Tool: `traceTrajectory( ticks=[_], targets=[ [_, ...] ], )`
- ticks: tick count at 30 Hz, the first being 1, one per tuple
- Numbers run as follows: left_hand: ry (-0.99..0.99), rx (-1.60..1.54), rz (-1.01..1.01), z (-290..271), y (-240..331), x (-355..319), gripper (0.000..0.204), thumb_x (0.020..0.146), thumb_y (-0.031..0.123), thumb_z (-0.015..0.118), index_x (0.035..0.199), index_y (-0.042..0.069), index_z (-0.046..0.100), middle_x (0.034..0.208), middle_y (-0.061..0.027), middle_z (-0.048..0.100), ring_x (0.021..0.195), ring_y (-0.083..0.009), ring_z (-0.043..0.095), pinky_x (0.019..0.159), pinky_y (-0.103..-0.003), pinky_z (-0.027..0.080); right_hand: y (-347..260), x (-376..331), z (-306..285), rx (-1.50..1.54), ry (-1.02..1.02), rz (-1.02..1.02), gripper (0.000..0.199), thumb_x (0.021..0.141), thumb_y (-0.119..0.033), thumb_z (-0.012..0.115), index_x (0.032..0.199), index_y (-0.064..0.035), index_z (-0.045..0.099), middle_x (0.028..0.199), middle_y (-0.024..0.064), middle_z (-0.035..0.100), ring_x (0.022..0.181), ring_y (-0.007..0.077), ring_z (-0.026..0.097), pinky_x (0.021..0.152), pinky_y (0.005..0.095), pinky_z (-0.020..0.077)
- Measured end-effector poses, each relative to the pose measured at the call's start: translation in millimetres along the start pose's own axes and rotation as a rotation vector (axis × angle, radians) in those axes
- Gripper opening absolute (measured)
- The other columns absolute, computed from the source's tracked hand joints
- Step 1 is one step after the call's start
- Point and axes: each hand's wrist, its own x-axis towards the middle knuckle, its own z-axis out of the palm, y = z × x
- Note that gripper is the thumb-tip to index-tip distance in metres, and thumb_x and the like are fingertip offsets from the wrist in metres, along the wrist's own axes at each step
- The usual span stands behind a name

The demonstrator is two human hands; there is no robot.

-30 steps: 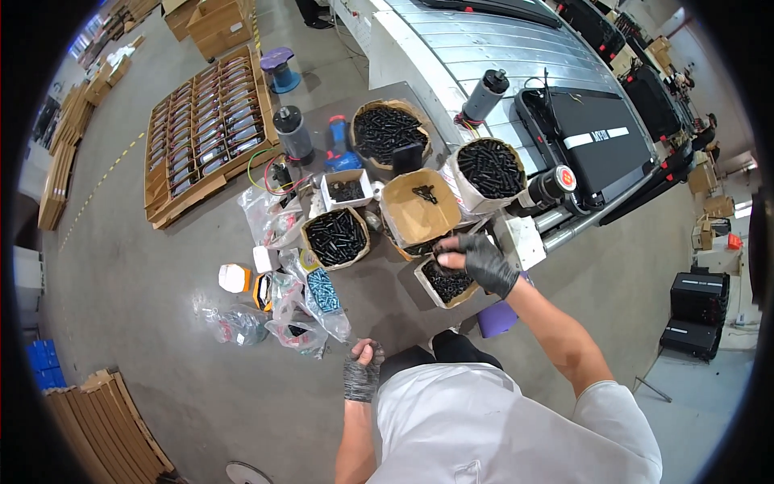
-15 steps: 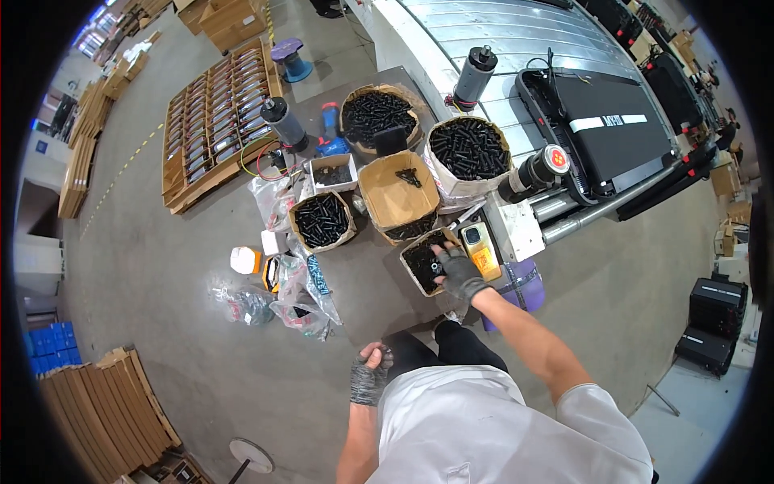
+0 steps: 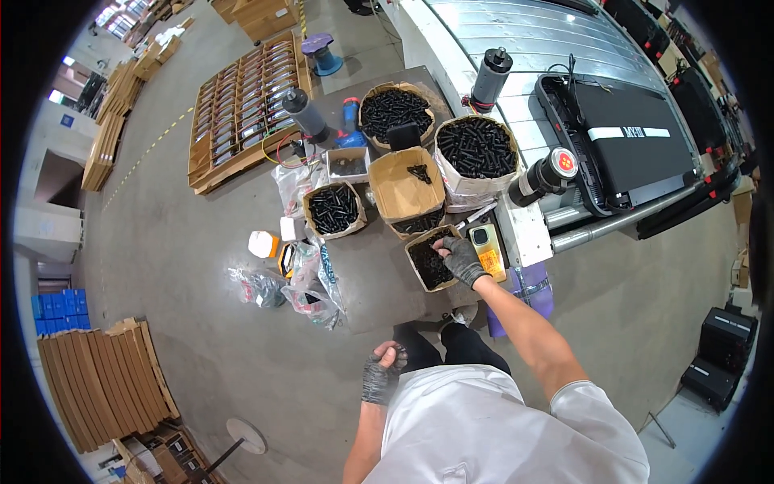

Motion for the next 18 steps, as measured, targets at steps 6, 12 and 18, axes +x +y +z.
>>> traceTrajectory(
  ticks=[6, 12, 18],
  targets=[
    [-0.075, 0.031, -0.035, -3, 41, 25, 0.019, 0.087, 0.006, 0.064, 0.105, 0.002, 0.06, 0.093, -0.0091, 0.063, 0.083, -0.019, 0.062, 0.076, -0.03, 0.055, -7, 2, 8, -0.563, -0.037, -0.029, 0.037, 0.074, -0.016, 0.067, 0.111, -0.0094, 0.063, 0.11, 0.0164, 0.062, 0.102, 0.032, 0.06, 0.089, 0.0408, 0.0475],
    [-0.108, 0.115, -0.075, -21, 83, 52, 0.017, 0.087, 0.003, 0.064, 0.103, 0.002, 0.063, 0.091, -0.0096, 0.065, 0.08, -0.0193, 0.063, 0.076, -0.03, 0.055, -15, 3, 29, -0.7, -0.199, 0.0, 0.039, 0.076, -0.011, 0.064, 0.115, -0.0119, 0.062, 0.124, 0.0183, 0.053, 0.108, 0.036, 0.056, 0.09, 0.0416, 0.0469],
    [-0.134, 0.172, -0.109, -36, 108, 75, 0.021, 0.085, 0.006, 0.067, 0.105, 0.001, 0.063, 0.093, -0.0107, 0.066, 0.08, -0.0205, 0.065, 0.072, -0.03, 0.055, -6, -7, 14, -0.307, 0.037, -0.038, 0.037, 0.076, -0.002, 0.063, 0.113, -0.0108, 0.063, 0.089, 0.0134, 0.066, 0.089, 0.03, 0.064, 0.081, 0.0339, 0.0508]
  ],
)
